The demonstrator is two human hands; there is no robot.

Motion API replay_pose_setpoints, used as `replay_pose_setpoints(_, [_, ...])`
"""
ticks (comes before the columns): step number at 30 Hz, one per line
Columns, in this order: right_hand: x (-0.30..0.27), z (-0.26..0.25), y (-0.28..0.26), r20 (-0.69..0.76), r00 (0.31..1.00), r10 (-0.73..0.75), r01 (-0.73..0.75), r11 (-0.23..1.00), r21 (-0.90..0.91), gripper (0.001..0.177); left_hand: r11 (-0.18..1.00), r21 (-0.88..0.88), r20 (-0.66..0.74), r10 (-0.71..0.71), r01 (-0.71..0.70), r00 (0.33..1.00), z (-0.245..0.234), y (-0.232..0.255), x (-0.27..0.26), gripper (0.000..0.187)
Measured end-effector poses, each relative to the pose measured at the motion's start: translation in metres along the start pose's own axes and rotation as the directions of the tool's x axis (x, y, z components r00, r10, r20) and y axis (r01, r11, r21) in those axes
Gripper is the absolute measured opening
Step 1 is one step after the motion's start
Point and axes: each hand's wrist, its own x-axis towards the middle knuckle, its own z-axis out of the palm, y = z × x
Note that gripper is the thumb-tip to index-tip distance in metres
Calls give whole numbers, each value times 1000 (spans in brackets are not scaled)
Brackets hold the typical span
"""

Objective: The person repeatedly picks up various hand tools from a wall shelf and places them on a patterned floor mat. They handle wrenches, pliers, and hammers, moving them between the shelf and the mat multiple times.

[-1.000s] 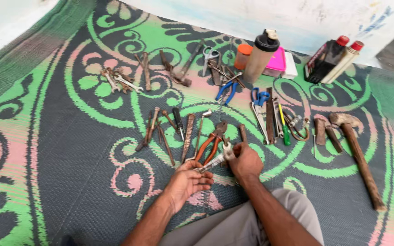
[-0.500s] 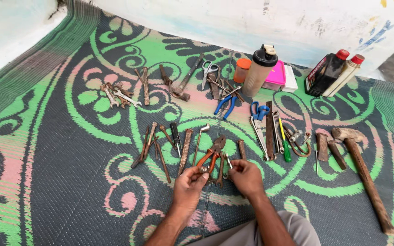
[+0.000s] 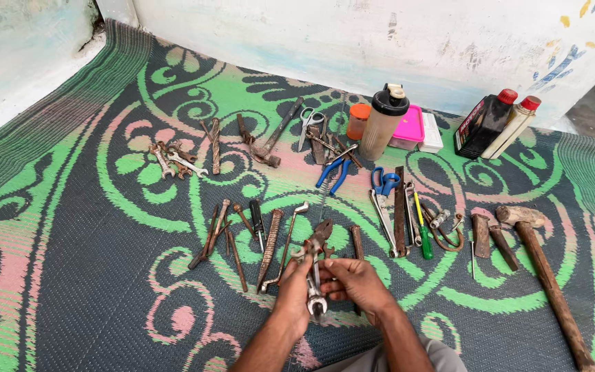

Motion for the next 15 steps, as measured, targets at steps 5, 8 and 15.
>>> replay_pose_setpoints(5, [-11, -7, -4, -347, 931, -114, -126, 792, -597, 35, 999, 42, 7, 31, -31, 1000, -26, -5, -4, 35])
replay_pose_setpoints(8, [-24, 0, -16, -422, 903, -77, -338, 479, -810, 52, 997, 58, 50, 43, -46, 998, -27, -1, -5, 43])
replay_pose_setpoints(15, [-38, 14, -30, -484, 873, -64, -394, 492, -776, 49, 994, 93, 90, 42, -51, 995, -32, 1, -16, 55])
